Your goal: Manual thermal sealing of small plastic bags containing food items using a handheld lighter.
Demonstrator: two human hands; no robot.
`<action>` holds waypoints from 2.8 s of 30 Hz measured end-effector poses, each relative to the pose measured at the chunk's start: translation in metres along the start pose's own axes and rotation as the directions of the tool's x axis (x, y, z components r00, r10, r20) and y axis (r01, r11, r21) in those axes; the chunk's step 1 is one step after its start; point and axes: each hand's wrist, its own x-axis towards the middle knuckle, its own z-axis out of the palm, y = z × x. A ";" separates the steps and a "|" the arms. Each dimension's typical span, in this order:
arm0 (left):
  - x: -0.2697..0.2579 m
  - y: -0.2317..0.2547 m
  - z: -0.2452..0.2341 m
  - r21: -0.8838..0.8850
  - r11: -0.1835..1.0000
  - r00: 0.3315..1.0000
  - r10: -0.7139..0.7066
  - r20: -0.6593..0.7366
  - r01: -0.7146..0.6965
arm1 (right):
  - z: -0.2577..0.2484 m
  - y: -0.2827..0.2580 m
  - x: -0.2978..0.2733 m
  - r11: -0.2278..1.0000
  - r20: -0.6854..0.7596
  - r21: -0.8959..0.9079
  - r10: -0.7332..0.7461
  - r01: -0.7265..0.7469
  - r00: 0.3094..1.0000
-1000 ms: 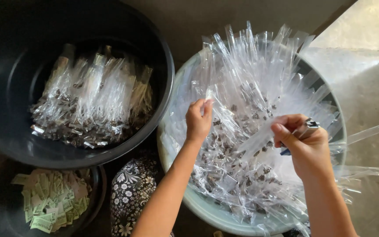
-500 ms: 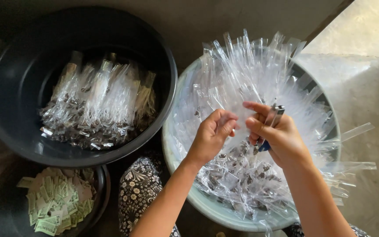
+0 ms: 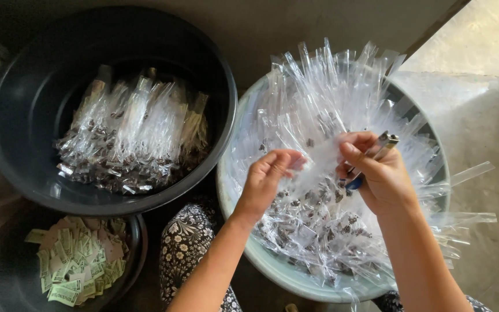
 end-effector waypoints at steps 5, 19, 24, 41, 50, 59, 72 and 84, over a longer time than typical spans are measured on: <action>0.005 0.009 0.002 0.109 0.987 0.993 0.120 0.005 -0.120 | 0.018 -0.025 -0.018 0.984 0.138 -0.180 0.007 0.018 0.990; -0.056 -0.078 0.021 0.443 0.889 0.845 -0.323 0.427 0.116 | -0.025 -0.023 -0.017 0.910 0.125 -0.401 -0.060 0.106 0.990; -0.029 -0.103 -0.017 0.850 0.521 0.949 -0.300 0.098 0.077 | -0.058 -0.055 -0.038 0.936 0.041 -0.246 -0.251 0.253 0.967; 0.040 -0.027 0.026 0.114 0.993 0.997 0.015 -0.075 -0.007 | -0.023 -0.025 -0.027 0.868 0.011 -0.482 -0.127 0.116 0.992; -0.002 0.007 0.030 0.212 0.954 0.973 0.185 0.137 -0.211 | 0.010 -0.017 -0.029 0.975 0.107 -0.217 -0.023 0.046 0.994; -0.020 -0.034 0.026 0.258 0.966 0.964 -0.066 0.256 -0.002 | 0.000 -0.010 -0.016 0.998 0.153 -0.069 0.019 -0.008 0.988; -0.019 -0.014 0.008 0.768 0.639 0.976 -0.189 0.109 0.038 | 0.054 0.026 -0.024 0.966 -0.034 0.210 0.162 -0.151 0.986; -0.061 0.045 -0.057 0.434 0.686 0.696 -0.698 0.167 0.584 | -0.033 0.057 0.072 0.978 -0.395 0.207 0.055 0.030 0.917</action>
